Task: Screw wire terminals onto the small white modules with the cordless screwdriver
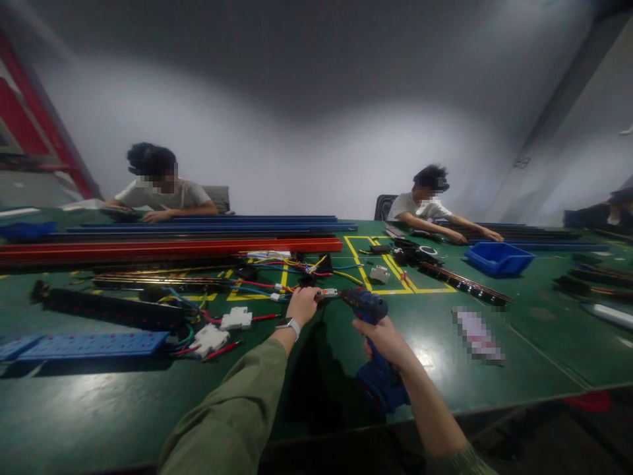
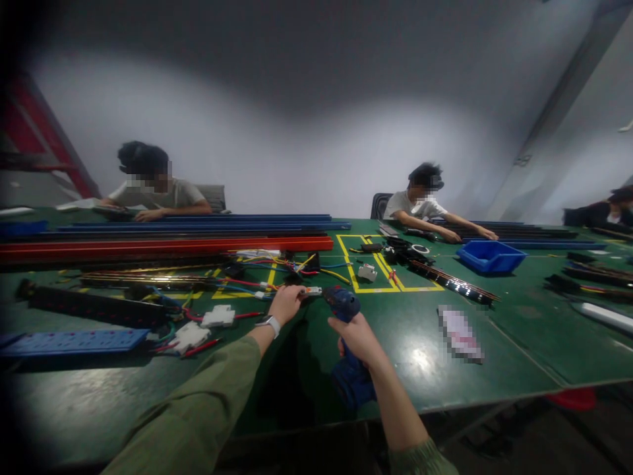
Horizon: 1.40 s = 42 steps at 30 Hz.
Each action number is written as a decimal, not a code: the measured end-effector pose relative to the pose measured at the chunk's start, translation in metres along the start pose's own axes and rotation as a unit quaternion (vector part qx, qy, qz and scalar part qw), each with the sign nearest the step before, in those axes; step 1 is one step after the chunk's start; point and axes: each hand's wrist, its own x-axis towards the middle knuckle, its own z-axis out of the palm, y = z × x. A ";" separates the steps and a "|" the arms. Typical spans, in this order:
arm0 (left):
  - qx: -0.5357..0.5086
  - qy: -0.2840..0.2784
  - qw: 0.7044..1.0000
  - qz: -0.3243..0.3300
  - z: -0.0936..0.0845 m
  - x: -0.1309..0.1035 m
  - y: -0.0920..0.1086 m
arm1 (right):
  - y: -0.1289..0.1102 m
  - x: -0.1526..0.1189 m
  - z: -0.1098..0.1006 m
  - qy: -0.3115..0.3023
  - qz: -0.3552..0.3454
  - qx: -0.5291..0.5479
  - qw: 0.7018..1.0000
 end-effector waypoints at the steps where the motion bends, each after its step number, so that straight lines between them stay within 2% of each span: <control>1: 0.000 -0.001 1.000 -0.001 0.000 0.000 0.000 | -0.001 -0.001 0.000 0.002 0.001 0.000 1.000; 12: 0.005 -0.002 1.000 -0.004 -0.003 -0.001 0.002 | -0.005 -0.001 0.000 0.001 -0.011 -0.006 1.000; 19: 0.009 -0.001 1.000 -0.003 -0.006 -0.001 0.006 | -0.006 0.000 -0.002 -0.013 0.023 -0.009 1.000; 30: 0.004 -0.018 1.000 -0.011 -0.010 0.000 0.007 | -0.009 0.001 -0.003 -0.016 0.028 -0.007 0.999; 42: -0.006 -0.013 1.000 -0.014 -0.007 0.000 0.005 | -0.001 0.006 -0.003 -0.020 -0.009 -0.016 1.000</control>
